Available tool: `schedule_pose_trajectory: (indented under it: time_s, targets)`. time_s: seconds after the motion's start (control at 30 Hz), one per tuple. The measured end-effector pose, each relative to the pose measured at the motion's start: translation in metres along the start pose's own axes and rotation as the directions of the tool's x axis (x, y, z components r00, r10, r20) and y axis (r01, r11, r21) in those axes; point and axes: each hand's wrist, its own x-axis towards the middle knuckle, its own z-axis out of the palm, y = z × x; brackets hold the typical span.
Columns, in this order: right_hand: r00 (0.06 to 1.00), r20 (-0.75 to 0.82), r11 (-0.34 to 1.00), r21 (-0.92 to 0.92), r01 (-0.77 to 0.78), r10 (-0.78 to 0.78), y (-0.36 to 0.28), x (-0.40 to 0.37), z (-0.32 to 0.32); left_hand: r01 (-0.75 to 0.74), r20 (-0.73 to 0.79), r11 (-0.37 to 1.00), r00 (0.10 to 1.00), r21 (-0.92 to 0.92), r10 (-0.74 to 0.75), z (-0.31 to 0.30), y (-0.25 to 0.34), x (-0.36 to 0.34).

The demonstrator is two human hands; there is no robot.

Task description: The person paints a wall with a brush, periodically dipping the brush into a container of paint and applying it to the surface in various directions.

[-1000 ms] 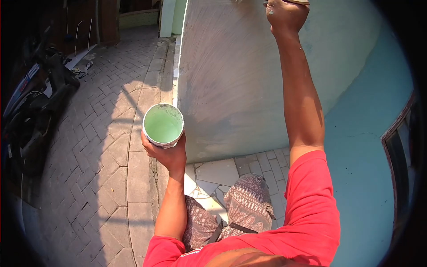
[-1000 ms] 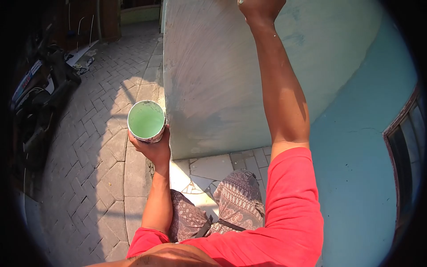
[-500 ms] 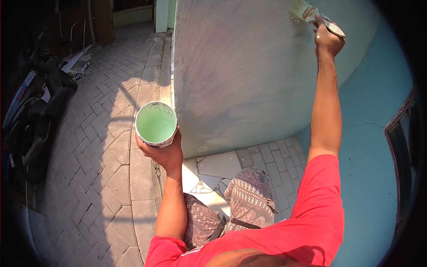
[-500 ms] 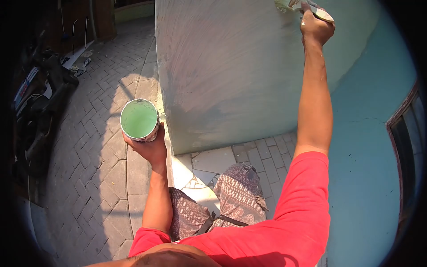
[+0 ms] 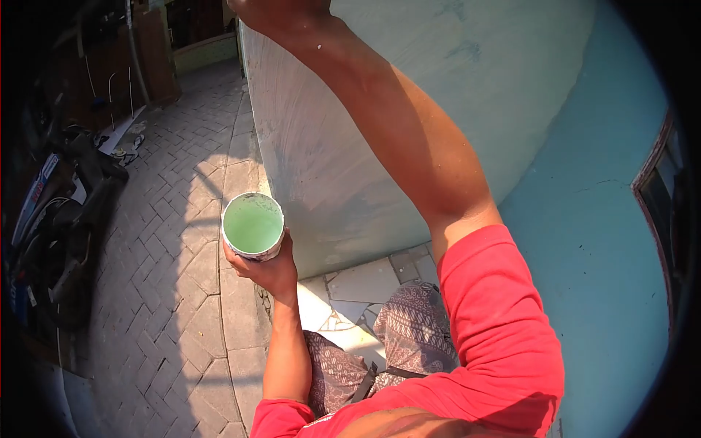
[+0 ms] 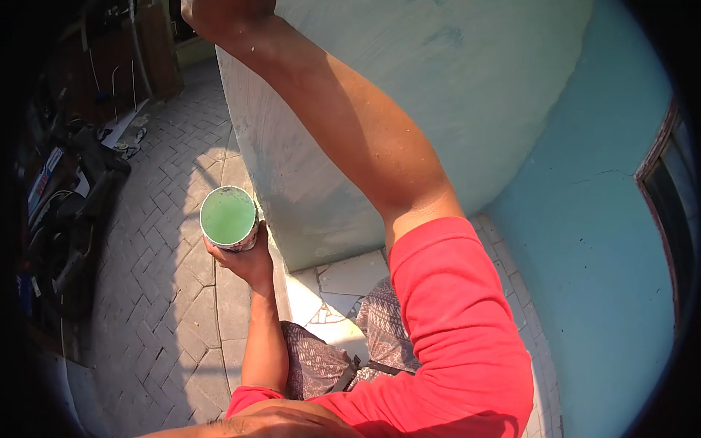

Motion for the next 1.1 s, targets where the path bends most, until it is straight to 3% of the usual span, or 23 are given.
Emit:
schedule_pose_trajectory:
  time_s: [0.07, 0.1, 0.17, 0.2, 0.23, 0.27, 0.3, 0.33, 0.4, 0.43, 0.5, 0.57, 0.6, 0.7, 0.73, 0.77, 0.87, 0.93, 0.97, 1.0, 1.03, 1.07, 1.1]
  targets:
    - [0.986, 0.019, 0.984, -0.068, -0.166, 0.167, 0.022, 0.016, -0.018, 0.015, 0.001, 1.000, 1.000, -0.005, -0.015, -0.001, 0.000, 0.001]
    - [0.977, -0.060, 0.978, 0.048, -0.202, 0.205, 0.050, 0.023, -0.030, -0.001, -0.002, 0.999, 1.000, -0.041, 0.001, 0.000, -0.002, 0.001]
    - [0.983, -0.008, 0.959, 0.225, -0.175, 0.181, 0.130, 0.029, -0.076, -0.007, -0.006, 0.999, 1.000, -0.044, 0.007, 0.000, -0.006, 0.001]
    - [0.897, 0.031, 0.779, 0.483, -0.400, 0.442, 0.155, 0.030, -0.103, -0.008, -0.016, 0.999, 1.000, -0.051, 0.007, 0.001, -0.007, 0.002]
    - [0.828, -0.022, 0.806, 0.245, -0.539, 0.560, 0.177, 0.029, -0.142, -0.002, -0.014, 0.998, 1.000, -0.057, 0.001, 0.002, -0.006, 0.002]
    - [0.919, -0.065, 0.920, 0.082, -0.383, 0.388, 0.216, 0.022, -0.177, 0.024, -0.009, 0.998, 1.000, -0.057, -0.025, 0.002, -0.006, 0.002]
    - [0.865, -0.138, 0.797, -0.341, -0.498, 0.482, 0.229, 0.019, -0.215, 0.050, -0.006, 0.997, 0.999, -0.055, -0.050, 0.003, -0.006, 0.001]
    - [0.814, -0.248, 0.503, -0.681, -0.532, 0.526, 0.230, 0.015, -0.241, 0.056, -0.009, 0.997, 0.998, -0.060, -0.056, 0.004, -0.007, 0.000]
    - [0.903, -0.231, 0.533, -0.744, -0.404, 0.362, 0.228, -0.008, -0.255, 0.061, -0.012, 0.993, 0.998, -0.103, -0.063, 0.010, -0.009, -0.001]
    - [0.895, -0.225, 0.590, -0.686, -0.426, 0.384, 0.220, -0.019, -0.249, 0.065, -0.015, 0.992, 0.998, -0.105, -0.067, 0.011, -0.007, -0.002]
    - [0.938, -0.056, 0.616, -0.740, -0.269, 0.342, 0.182, -0.037, -0.214, 0.079, 0.007, 0.995, 0.997, -0.055, -0.079, 0.010, 0.001, -0.003]
    - [1.000, 0.027, 0.811, -0.585, 0.004, 0.014, 0.113, -0.053, -0.152, 0.078, 0.012, 0.997, 0.997, -0.028, -0.078, 0.013, 0.000, -0.008]
    - [1.000, 0.026, 0.908, -0.418, -0.001, 0.013, 0.082, -0.059, -0.125, 0.077, 0.013, 0.997, 0.997, -0.009, -0.076, 0.014, 0.000, -0.009]
    - [0.998, 0.067, 0.988, -0.155, -0.008, 0.018, 0.015, -0.075, -0.048, 0.044, 0.017, 0.999, 0.999, -0.014, -0.044, 0.011, 0.005, -0.005]
    - [1.000, 0.030, 0.986, -0.164, 0.014, -0.009, 0.002, -0.082, -0.025, 0.036, 0.020, 0.999, 0.999, -0.004, -0.036, 0.009, 0.005, -0.004]
    - [0.998, -0.050, 0.995, -0.091, -0.034, 0.029, -0.014, -0.084, -0.011, 0.026, 0.003, 1.000, 1.000, -0.017, -0.026, 0.009, 0.004, -0.002]
    - [0.995, -0.018, 0.992, 0.080, -0.099, 0.101, -0.003, -0.090, -0.024, 0.003, -0.024, 1.000, 1.000, 0.027, -0.002, 0.005, 0.002, -0.001]
    - [0.951, -0.010, 0.934, 0.194, -0.300, 0.307, 0.020, -0.075, -0.077, -0.006, -0.036, 0.997, 0.999, 0.077, 0.009, 0.004, -0.001, 0.000]
    - [0.879, -0.004, 0.854, 0.242, -0.461, 0.476, 0.043, -0.076, -0.097, -0.009, -0.040, 0.998, 0.999, 0.066, 0.012, 0.004, -0.002, 0.000]
    - [0.884, -0.062, 0.870, 0.221, -0.440, 0.463, 0.089, -0.085, -0.117, -0.009, -0.044, 0.999, 0.999, 0.054, 0.012, 0.003, -0.003, -0.001]
    - [0.715, -0.033, 0.714, 0.105, -0.692, 0.698, 0.137, -0.096, -0.155, -0.005, -0.044, 0.999, 0.999, 0.053, 0.007, 0.003, -0.004, 0.000]
    - [0.672, -0.148, 0.686, 0.222, -0.693, 0.726, 0.138, -0.087, -0.179, 0.002, -0.035, 1.000, 0.999, 0.021, -0.002, 0.003, -0.004, 0.001]
    - [0.662, -0.141, 0.677, 0.147, -0.721, 0.736, 0.164, -0.090, -0.211, 0.010, -0.028, 1.000, 1.000, -0.013, -0.010, 0.005, -0.004, 0.001]
